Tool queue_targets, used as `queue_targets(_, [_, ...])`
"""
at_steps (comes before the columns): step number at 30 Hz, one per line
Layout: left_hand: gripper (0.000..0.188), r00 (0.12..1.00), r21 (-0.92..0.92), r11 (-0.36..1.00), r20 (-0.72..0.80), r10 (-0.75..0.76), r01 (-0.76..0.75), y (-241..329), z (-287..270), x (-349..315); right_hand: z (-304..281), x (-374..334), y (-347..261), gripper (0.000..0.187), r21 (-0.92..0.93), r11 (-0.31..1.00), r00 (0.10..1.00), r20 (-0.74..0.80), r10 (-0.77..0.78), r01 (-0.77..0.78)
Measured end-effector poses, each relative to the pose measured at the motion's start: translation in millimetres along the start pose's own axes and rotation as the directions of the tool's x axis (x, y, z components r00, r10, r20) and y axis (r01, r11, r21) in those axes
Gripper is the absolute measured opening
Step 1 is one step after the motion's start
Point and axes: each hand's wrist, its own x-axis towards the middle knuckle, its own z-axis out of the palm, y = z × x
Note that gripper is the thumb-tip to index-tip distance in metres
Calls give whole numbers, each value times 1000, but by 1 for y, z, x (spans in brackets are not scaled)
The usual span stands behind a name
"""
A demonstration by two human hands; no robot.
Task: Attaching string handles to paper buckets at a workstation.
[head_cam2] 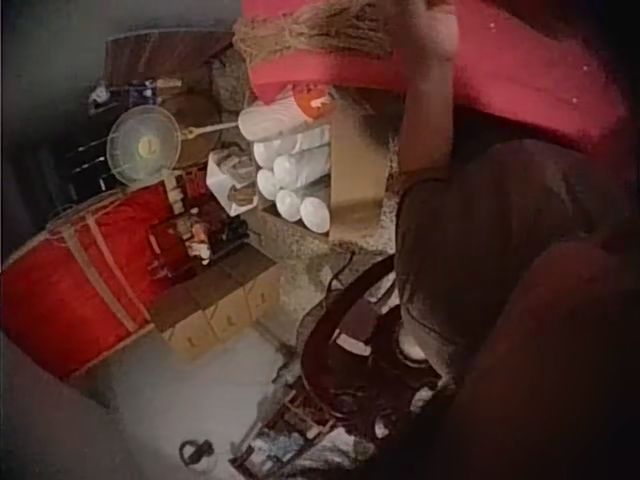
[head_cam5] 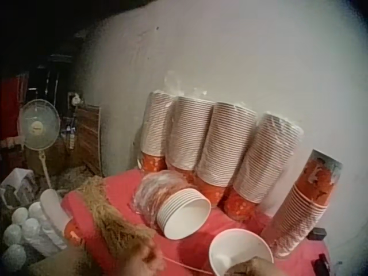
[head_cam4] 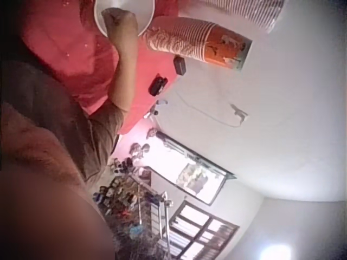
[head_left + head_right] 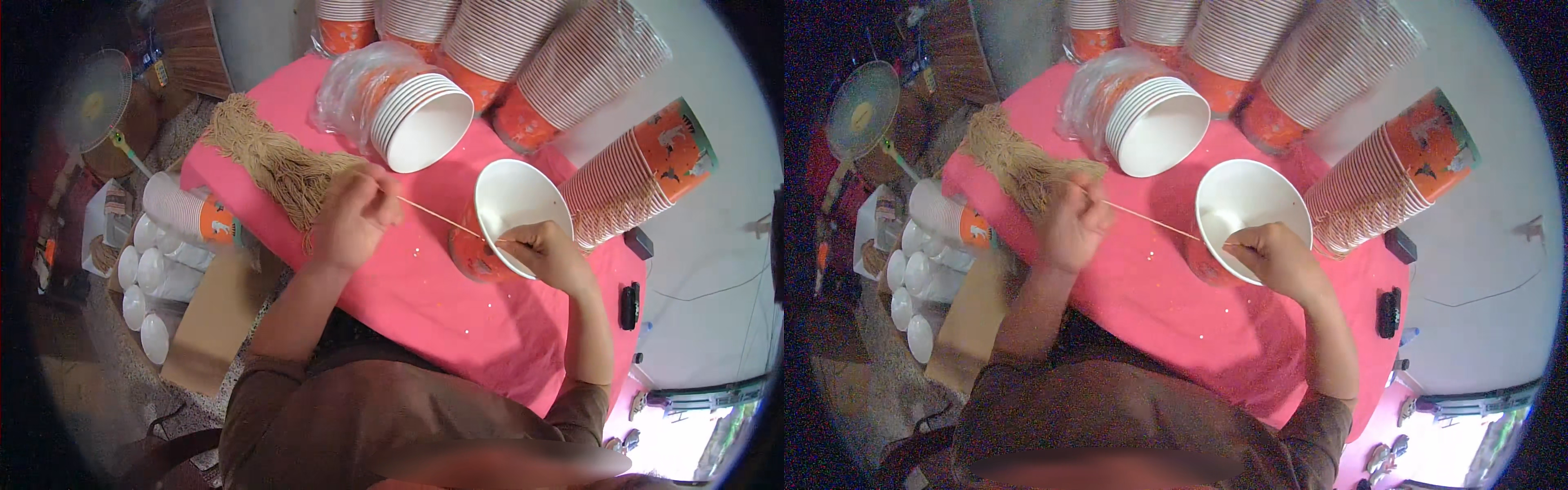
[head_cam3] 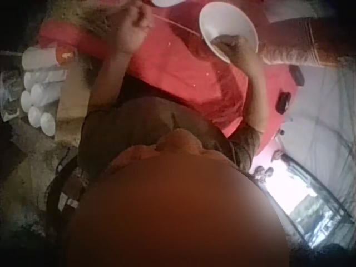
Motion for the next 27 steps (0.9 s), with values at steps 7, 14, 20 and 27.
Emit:
queue_targets(7, [19, 973, 778, 596, -91, -211, 201, 4, 43, 6, -20, -11, -25, 11, -5, 989, 969, -198, -144, 146])
queue_targets(14, [21, 967, 909, 406, 182, -179, -96, -30, 65, 12, -24, -1, -56, 10, -182, 871, 876, -82, -476, 456])
queue_targets(20, [17, 910, 768, 631, 176, -374, 111, -35, 71, 11, -20, 19, -41, 10, -142, 955, 956, -101, -275, 259])
queue_targets(27, [18, 899, 697, 673, 95, -427, 246, -32, 55, 16, -8, 10, -37, 25, -141, 859, 803, -307, -511, 492])
